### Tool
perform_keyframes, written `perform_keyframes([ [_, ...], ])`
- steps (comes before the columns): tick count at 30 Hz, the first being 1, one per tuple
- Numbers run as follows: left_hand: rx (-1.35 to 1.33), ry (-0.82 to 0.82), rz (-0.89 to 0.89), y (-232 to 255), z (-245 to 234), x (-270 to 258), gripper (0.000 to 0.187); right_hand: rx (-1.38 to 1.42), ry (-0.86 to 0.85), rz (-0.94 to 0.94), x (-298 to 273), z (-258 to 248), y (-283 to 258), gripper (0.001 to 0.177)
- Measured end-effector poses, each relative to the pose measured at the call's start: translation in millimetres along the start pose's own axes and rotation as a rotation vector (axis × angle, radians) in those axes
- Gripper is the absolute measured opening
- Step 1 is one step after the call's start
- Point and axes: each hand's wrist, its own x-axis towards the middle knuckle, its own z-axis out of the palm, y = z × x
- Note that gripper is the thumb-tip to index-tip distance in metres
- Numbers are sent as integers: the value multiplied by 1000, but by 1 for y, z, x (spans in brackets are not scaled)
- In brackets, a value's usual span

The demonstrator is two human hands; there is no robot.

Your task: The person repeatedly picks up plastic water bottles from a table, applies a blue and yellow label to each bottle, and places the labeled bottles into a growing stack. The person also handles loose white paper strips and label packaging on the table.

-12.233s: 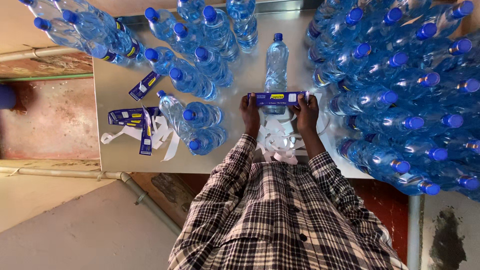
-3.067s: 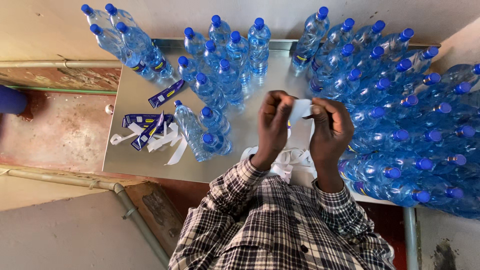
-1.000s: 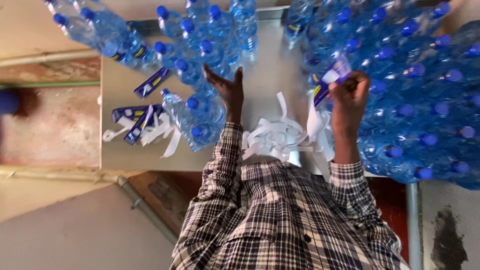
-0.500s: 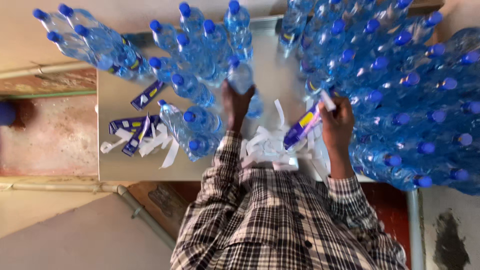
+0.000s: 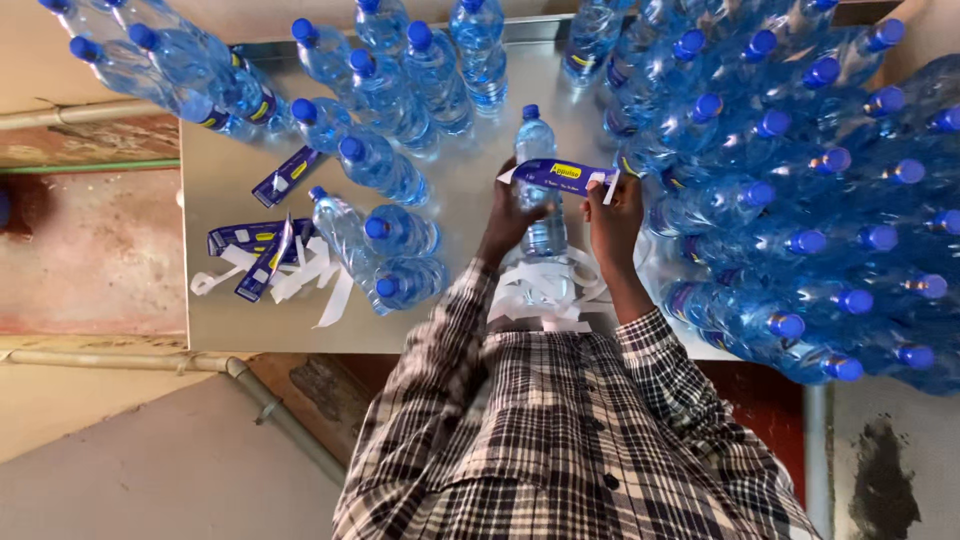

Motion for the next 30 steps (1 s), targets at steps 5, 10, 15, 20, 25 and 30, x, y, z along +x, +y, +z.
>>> perform_keyframes([
  [5, -733, 333, -120, -10, -12, -33, 25, 5, -273, 14, -13, -1, 18, 21],
  [10, -646, 391, -181, -17, -10, -52, 23, -117, -243, 124, -21, -23, 29, 37],
  [15, -479, 381, -250, -24, -1, -61, 28, -64, -123, 264, -28, -21, 35, 27],
  [20, -551, 431, -329, -25, 4, -56, 23, 84, -92, 365, -26, -6, 43, 37],
  [25, -677, 479, -386, -26, -2, -55, 24, 158, -124, 416, -28, -3, 48, 45],
  [30, -735, 495, -388, -16, -8, -55, 27, 146, -142, 406, -31, 4, 38, 44],
])
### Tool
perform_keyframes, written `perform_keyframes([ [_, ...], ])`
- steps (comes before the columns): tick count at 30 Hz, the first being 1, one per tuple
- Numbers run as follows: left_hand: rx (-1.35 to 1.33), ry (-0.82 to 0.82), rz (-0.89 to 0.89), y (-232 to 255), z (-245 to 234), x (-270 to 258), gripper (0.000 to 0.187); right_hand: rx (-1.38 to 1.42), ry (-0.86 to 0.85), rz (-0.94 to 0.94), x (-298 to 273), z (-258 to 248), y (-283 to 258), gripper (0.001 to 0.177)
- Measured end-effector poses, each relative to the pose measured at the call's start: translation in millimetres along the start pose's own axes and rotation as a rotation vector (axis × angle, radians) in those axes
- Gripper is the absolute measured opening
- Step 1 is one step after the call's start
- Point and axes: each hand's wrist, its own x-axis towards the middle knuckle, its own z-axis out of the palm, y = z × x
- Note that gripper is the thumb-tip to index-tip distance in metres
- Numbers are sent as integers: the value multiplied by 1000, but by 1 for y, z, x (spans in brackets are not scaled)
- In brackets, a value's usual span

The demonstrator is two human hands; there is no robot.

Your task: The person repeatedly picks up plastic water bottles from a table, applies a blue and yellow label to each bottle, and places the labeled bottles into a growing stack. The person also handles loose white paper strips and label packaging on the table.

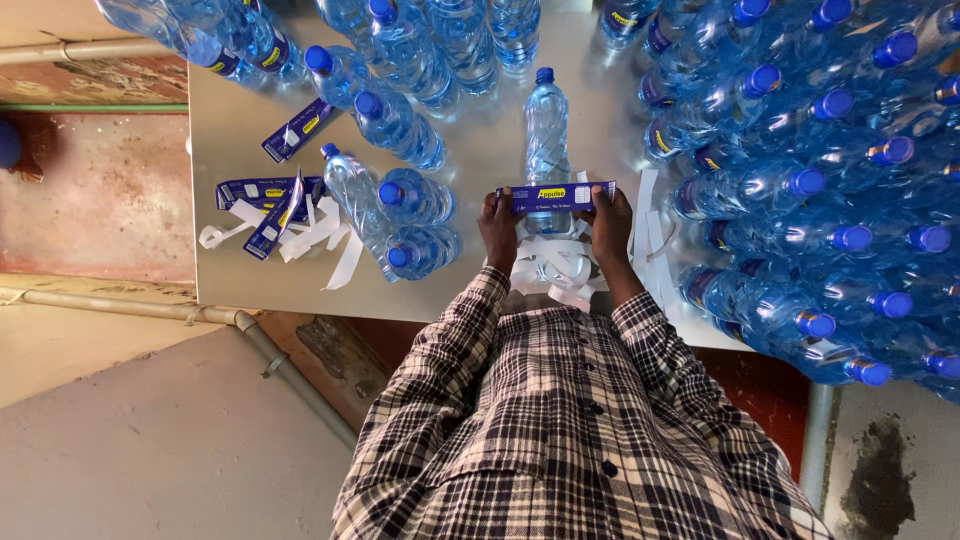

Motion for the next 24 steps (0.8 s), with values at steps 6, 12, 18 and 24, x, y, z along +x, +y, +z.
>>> perform_keyframes([
  [6, -38, -33, -34, 8, 1, -4, 23, 19, -28, -9, -5, 1, -6, 46],
  [12, -12, -29, -7, 7, 2, -4, 19, -26, -23, -8, -5, 6, -10, 48],
  [18, 100, -4, 39, -3, 7, 0, 26, -221, 8, -7, -6, 21, -2, 40],
  [24, 458, 109, 28, -3, 15, -3, 32, -487, 150, -187, -14, 42, 7, 28],
])
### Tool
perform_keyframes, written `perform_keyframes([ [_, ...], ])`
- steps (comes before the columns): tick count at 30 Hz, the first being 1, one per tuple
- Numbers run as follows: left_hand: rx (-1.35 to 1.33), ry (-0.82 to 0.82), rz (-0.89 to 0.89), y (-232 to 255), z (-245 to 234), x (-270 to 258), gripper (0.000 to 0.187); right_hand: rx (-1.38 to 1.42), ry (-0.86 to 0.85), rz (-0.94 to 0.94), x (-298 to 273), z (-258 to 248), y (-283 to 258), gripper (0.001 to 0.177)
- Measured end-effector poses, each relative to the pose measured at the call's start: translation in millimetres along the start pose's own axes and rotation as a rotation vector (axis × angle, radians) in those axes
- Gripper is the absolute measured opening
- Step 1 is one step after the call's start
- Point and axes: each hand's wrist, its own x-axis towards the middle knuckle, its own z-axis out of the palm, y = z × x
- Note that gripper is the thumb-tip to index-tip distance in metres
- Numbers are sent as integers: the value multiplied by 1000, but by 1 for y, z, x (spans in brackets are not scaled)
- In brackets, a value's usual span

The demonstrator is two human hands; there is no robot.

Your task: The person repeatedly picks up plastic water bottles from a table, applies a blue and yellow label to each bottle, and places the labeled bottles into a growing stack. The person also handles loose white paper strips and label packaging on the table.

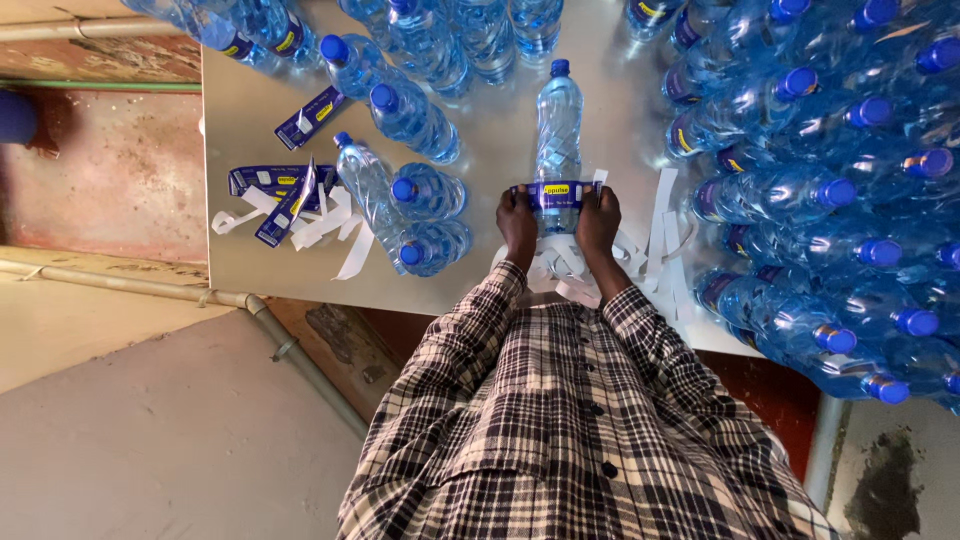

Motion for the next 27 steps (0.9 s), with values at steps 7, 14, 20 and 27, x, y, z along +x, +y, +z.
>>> perform_keyframes([
  [7, -106, -17, -242, 6, 1, -1, 43, 6, -54, -11, 9, 3, 9, 23],
  [14, 798, -392, 500, -10, -32, 10, 44, 28, -361, -165, -5, -3, 6, 6],
  [20, 857, -316, 759, -21, -32, 22, 53, 211, -443, 17, -24, 3, -9, 59],
  [27, 66, -146, -128, 5, -35, 31, 45, 434, -603, 553, 9, 26, -73, 123],
])
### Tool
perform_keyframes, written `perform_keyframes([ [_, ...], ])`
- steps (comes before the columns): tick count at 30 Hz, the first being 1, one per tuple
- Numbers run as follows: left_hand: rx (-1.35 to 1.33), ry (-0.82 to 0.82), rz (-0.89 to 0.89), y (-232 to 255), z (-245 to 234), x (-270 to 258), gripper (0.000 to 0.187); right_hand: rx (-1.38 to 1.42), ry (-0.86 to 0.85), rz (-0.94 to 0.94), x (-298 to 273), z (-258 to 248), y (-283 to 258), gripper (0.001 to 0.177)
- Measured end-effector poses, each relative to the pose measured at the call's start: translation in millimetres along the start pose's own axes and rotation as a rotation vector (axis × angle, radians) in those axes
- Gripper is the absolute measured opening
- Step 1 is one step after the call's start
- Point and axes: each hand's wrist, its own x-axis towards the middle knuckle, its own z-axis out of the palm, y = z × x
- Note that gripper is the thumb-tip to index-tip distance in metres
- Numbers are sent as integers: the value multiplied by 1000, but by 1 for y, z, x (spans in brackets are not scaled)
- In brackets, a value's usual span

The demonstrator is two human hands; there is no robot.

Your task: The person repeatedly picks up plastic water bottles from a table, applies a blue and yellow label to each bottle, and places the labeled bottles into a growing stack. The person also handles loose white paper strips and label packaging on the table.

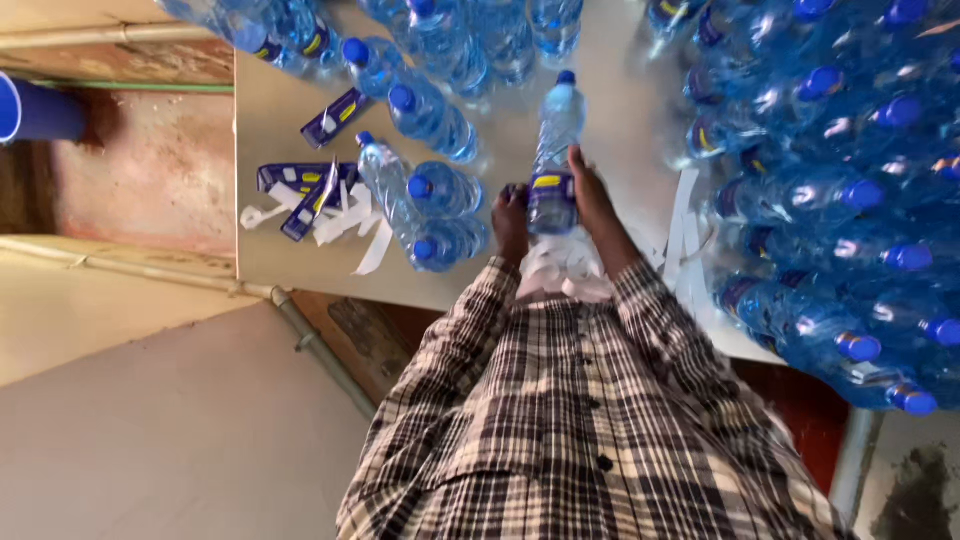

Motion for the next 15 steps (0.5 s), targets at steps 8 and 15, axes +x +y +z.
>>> perform_keyframes([
  [8, 175, 9, 321, 12, 0, -20, 34, 97, 150, -403, 39, -17, 15, 58],
  [15, 97, -169, 506, 53, 21, -12, 33, 572, -110, -557, 27, -38, -13, 47],
])
